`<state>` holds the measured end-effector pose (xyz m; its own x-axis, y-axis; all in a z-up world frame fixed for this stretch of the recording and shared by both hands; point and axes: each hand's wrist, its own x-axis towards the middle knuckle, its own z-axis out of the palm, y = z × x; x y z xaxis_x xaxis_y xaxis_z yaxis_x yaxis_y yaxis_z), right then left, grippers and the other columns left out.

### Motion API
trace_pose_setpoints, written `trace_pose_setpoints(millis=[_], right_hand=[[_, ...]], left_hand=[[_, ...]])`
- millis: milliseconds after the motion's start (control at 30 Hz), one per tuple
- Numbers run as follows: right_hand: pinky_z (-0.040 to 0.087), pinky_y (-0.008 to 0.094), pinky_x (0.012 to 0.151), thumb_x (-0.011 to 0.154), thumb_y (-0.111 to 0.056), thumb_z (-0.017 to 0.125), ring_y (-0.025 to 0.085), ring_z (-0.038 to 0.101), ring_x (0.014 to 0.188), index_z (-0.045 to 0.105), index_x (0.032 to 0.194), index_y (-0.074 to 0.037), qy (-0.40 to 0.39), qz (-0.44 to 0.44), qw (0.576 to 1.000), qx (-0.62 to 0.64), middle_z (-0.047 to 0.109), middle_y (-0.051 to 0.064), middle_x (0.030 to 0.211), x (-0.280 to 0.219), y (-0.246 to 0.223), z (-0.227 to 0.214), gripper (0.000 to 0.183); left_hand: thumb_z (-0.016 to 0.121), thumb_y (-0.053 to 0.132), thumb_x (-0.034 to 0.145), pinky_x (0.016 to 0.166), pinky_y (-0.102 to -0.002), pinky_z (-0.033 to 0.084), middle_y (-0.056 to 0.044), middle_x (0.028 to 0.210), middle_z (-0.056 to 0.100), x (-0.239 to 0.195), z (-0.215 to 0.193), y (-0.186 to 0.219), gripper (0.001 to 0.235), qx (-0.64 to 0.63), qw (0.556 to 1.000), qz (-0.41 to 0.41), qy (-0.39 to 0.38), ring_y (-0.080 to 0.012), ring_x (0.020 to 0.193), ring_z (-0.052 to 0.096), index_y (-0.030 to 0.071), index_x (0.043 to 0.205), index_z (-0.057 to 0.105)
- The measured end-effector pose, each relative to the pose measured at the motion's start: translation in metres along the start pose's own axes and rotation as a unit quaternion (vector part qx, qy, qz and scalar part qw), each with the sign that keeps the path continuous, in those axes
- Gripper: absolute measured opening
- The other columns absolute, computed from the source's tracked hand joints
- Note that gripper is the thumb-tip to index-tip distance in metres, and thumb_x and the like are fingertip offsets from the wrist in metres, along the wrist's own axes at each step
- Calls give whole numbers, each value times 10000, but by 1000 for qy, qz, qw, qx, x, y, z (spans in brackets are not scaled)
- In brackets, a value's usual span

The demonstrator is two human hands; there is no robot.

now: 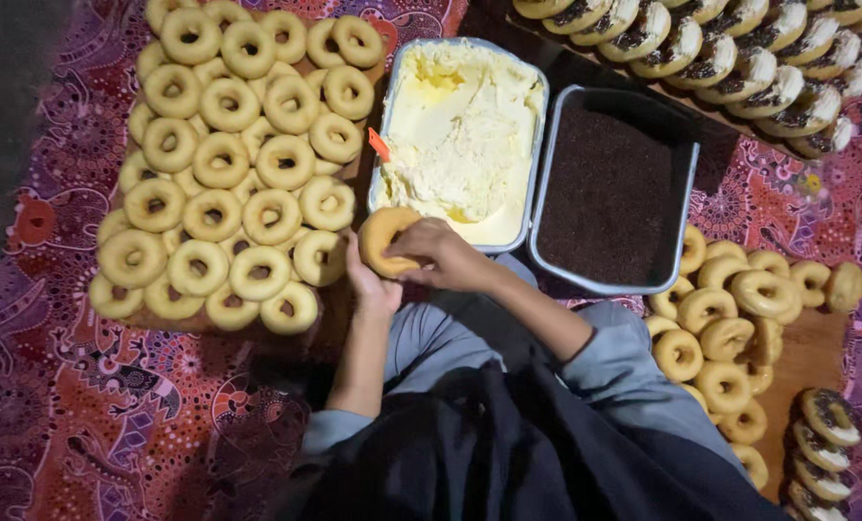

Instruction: The person repeatedly picks up plain donuts, dips them into a tray of white cream, then into a tray of dark seeds, and places them on a wooden board. The process is repeated for multiple donuts throughout the clip.

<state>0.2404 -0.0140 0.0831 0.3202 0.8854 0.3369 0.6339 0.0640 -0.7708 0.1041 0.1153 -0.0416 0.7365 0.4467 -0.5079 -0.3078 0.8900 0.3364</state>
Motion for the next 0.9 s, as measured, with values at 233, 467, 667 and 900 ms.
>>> trace_pose_setpoints(millis=[233, 467, 667, 900], right_hand=[[562, 406, 804, 807, -193, 842, 330, 697, 865, 765, 1130, -75, 134, 161, 960, -185, 730, 133, 963, 20, 28, -24, 352], [563, 372, 870, 854, -229, 832, 249, 682, 954, 684, 1324, -122, 42, -4, 997, -61, 690, 69, 1074, -18, -23, 1, 504], [546, 388, 891, 823, -224, 838, 259, 657, 995, 643, 1300, -52, 41, 85, 995, -45, 654, 115, 1101, -42, -33, -26, 543], [521, 404, 965, 836, -211, 798, 302, 620, 1095, 627, 1364, -53, 112, 47, 989, -83, 652, 138, 1182, -115, -70, -47, 577]], left_hand=[[440, 406, 1008, 991, -532, 545, -135, 1219, 657, -19, 9, 7, 495, -60, 994, -17, -88, -300, 1149, 635, 42, 1298, 608], [472, 455, 1042, 1006, -475, 543, -123, 1243, 663, -22, 4, 0, 506, 10, 996, -19, -86, -290, 1181, 631, 54, 1319, 607], [423, 473, 1095, 1078, -476, 521, -131, 1276, 644, -27, 5, -24, 529, 28, 990, -31, -134, -293, 1221, 630, 38, 1358, 571], [364, 564, 1102, 1086, -490, 469, -171, 1346, 595, -61, 46, -38, 671, 82, 977, -64, -188, -313, 1262, 565, 9, 1434, 542]])
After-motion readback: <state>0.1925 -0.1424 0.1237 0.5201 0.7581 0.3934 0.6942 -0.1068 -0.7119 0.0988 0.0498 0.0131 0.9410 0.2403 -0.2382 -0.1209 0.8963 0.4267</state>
